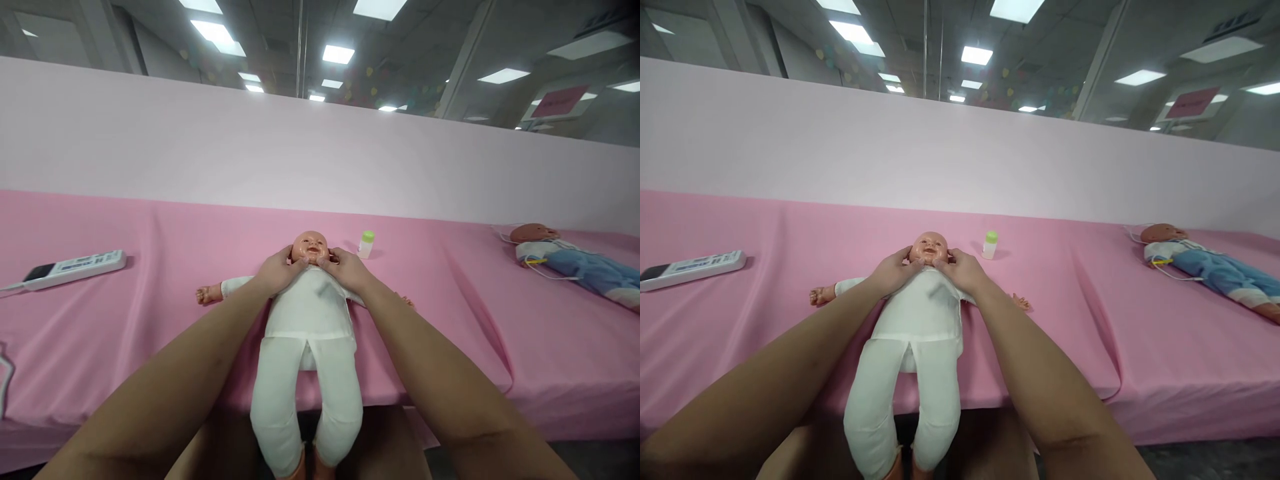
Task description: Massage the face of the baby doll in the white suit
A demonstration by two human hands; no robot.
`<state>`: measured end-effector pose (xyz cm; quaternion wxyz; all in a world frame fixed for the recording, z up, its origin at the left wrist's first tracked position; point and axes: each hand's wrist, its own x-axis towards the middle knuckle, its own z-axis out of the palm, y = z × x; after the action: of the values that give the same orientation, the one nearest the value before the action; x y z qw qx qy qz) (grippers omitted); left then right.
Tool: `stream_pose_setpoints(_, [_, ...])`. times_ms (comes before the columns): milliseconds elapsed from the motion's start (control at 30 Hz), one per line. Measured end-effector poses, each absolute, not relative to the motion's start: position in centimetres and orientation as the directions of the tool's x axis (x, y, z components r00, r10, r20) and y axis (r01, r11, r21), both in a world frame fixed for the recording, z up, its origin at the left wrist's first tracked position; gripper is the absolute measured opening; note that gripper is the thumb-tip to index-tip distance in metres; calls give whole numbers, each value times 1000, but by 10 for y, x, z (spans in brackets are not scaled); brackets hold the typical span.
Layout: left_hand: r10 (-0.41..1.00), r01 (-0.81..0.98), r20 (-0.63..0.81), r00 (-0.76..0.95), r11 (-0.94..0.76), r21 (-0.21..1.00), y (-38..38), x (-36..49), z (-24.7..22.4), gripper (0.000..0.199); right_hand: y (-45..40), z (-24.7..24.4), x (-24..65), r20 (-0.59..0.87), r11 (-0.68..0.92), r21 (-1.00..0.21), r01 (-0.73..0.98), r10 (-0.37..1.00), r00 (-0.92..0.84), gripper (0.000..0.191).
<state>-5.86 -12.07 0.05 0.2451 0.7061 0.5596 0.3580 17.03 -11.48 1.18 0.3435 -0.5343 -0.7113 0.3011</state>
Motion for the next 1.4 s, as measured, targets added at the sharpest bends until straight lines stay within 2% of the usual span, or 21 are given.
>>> stream_pose_setpoints(167, [959, 629, 254, 125, -274, 727, -123, -58, 0, 66, -115, 12, 167, 159, 232, -792, 565, 972, -176, 57])
stream_pose_setpoints(367, [953, 570, 278, 123, -297, 766, -115, -60, -5, 64, -110, 9, 171, 208, 314, -769, 557, 947, -246, 52])
stream_pose_setpoints(600, [951, 541, 300, 74, -291, 789, -113, -58, -7, 66, -106, 2, 171, 205, 293, -807, 513, 953, -221, 60])
stream_pose_setpoints(767, [957, 607, 266, 116, -281, 744, -120, -57, -1, 69, -109, 3, 167, 198, 287, -790, 542, 956, -218, 77])
stream_pose_setpoints(1133, [956, 597, 274, 104, -280, 752, -115, -59, -5, 64, -108, 5, 169, 240, 347, -771, 534, 935, -261, 56])
stream_pose_setpoints(1400, [950, 548, 294, 108, -303, 780, -112, -60, -8, 69, -104, 2, 172, 207, 308, -800, 515, 947, -245, 60])
